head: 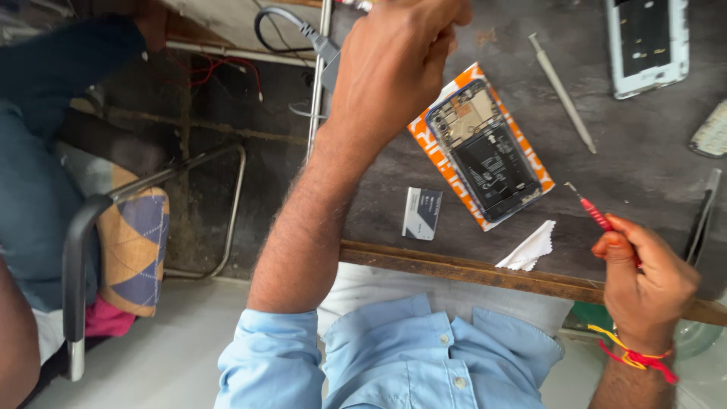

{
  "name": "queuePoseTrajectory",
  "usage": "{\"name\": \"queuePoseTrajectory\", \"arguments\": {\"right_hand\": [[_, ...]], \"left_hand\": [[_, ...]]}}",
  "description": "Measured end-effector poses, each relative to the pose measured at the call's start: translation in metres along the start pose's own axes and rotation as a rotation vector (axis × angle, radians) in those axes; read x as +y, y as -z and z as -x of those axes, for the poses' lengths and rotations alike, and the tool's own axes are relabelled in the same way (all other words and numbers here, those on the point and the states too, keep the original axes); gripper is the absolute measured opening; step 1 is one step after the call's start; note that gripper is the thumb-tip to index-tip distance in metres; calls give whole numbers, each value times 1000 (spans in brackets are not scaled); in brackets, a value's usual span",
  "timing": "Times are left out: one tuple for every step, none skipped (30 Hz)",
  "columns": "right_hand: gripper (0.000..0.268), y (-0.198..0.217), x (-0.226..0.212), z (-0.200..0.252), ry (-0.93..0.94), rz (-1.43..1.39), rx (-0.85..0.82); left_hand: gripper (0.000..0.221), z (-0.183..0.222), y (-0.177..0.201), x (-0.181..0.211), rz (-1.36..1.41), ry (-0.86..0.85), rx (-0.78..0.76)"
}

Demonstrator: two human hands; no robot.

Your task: The person removes a battery from a mobile phone and then works on the internal components using a screwdriver and by hand.

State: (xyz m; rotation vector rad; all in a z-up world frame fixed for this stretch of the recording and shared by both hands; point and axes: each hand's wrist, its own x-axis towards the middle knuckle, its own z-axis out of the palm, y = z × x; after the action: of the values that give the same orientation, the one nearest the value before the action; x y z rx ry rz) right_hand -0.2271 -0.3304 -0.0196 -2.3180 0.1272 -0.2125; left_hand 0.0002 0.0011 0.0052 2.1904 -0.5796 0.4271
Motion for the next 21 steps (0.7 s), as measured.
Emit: {"name": "queuePoseTrajectory", "arguments": {"right_hand": [[12, 1, 0, 1, 20, 39, 3], [11, 1, 0, 0, 54, 75, -1], [11, 3, 0, 0, 66, 82, 1], [12, 6, -2, -1, 77, 90, 3], [14, 4, -3, -2, 70, 60, 6], [16, 4, -5, -3, 63, 30, 9], [17, 5, -8, -5, 84, 31, 5], [17, 5, -10, -7, 105, 33, 1], [17, 6, -13, -8, 125, 32, -11], [17, 6, -14, -10, 154, 34, -20], [17, 7, -16, -11, 181, 35, -33], [17, 7, -16, -12, 207, 37, -46], [17, 7, -17, -12, 223, 29, -51], [16, 7, -17, -12, 239, 21, -55], [16, 7, -18, -13, 256, 15, -55], [16, 7, -18, -14, 249, 11, -57], [17, 7, -18, -14, 242, 6, -61], [17, 8, -19, -14, 235, 1, -64], [18, 9, -19, -15, 229, 6, -68], [18, 9, -19, -15, 223, 12, -71], [18, 9, -19, -15, 221, 10, -81]], "left_hand": [[18, 0, 2, 2, 18, 1, -22], [18, -1, 2, 5, 36, 1, -44], [18, -3, 1, 9, 28, 5, -56], [19, -4, 0, 13, 20, 8, -67], [20, -4, -3, 18, 8, 14, -81], [25, -4, -9, 25, 121, 20, -252], [32, -1, -15, 34, 228, 26, -423], [32, 5, -22, 46, 303, -129, -457], [36, 14, -29, 60, 377, -277, -493], [46, 20, -39, 74, 382, -301, -555], [56, 25, -48, 86, 388, -320, -620], [56, 30, -55, 92, 380, -312, -662], [56, 36, -61, 98, 376, -301, -708], [56, 40, -66, 101, 372, -290, -753], [51, 43, -70, 101, 358, -289, -748], [45, 45, -73, 100, 344, -287, -743], [40, 47, -76, 99, 331, -285, -737], [36, 48, -79, 98, 337, -283, -743], [32, 48, -79, 96, 339, -278, -748], [28, 48, -80, 95, 342, -274, -754], [24, 49, -81, 95, 341, -272, -774]]}}
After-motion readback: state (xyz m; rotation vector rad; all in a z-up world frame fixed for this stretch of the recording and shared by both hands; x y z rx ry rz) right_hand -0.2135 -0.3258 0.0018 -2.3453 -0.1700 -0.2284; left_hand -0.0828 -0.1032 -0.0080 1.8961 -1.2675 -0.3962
